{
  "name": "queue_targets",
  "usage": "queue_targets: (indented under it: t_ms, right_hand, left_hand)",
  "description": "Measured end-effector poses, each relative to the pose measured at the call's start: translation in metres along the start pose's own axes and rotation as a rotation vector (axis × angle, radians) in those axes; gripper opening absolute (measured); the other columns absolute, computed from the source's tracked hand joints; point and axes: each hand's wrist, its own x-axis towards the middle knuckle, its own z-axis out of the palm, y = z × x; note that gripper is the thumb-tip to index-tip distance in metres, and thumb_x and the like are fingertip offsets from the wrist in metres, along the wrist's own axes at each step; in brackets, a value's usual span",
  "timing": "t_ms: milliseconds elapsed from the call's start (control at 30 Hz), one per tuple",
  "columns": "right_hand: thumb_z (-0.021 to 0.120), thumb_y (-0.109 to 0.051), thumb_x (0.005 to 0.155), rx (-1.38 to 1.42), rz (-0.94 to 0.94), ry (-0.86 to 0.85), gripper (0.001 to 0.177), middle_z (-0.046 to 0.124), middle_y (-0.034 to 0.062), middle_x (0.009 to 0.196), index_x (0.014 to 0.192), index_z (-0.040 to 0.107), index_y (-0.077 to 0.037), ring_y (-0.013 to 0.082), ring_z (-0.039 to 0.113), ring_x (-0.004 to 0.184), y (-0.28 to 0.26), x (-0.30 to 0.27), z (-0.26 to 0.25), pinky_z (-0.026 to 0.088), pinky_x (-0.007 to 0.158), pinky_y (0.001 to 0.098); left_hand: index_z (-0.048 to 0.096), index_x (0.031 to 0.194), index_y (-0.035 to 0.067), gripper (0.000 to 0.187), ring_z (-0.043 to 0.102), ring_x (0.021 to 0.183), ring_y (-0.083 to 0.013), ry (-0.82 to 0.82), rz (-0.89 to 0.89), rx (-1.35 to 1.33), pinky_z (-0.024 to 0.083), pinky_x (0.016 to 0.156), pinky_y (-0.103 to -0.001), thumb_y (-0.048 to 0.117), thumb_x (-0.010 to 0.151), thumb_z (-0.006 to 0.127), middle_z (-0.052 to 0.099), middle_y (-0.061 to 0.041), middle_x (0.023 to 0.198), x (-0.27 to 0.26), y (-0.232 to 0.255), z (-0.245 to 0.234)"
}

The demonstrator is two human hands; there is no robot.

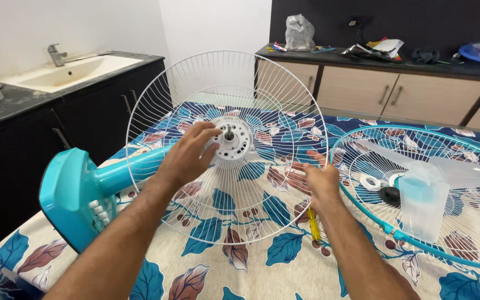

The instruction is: The person disassembles a teal LG table fan on a table. They remove the front grille, unscrew the central cap, detach the fan blades, and remove the rear grille using a screwdriver. The components are placed on the table.

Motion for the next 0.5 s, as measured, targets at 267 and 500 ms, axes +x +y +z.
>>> queue_targets:
  t_ms: [267,500]
  right_hand:
    - [0.048,0.001,0.099,-0.034,-0.021,-0.011,0.046,0.073,0.0229,0.116,0.144,0.049,-0.010,0.0349,0.077,0.093,0.000,-0.001,0.001,0.064,0.074,0.0421]
    - [0.048,-0.001,0.100,0.009,0.029,0.004,0.040,0.073,0.0236,0.116,0.139,0.050,-0.007,0.0363,0.077,0.093,0.000,0.007,-0.002,0.067,0.074,0.0445]
  left_hand:
    - [0.057,0.127,-0.003,0.035,0.056,0.122,-0.0356,0.648,-0.261,0.107,0.047,0.102,-0.050,0.020,0.103,0.068,0.053,-0.023,0.127,-0.026,-0.017,-0.034]
    - [0.062,0.119,0.003,0.017,0.062,0.109,-0.0261,0.911,-0.557,0.203,0.040,0.100,-0.052,0.013,0.105,0.063,0.063,-0.011,0.114,-0.037,-0.057,-0.066]
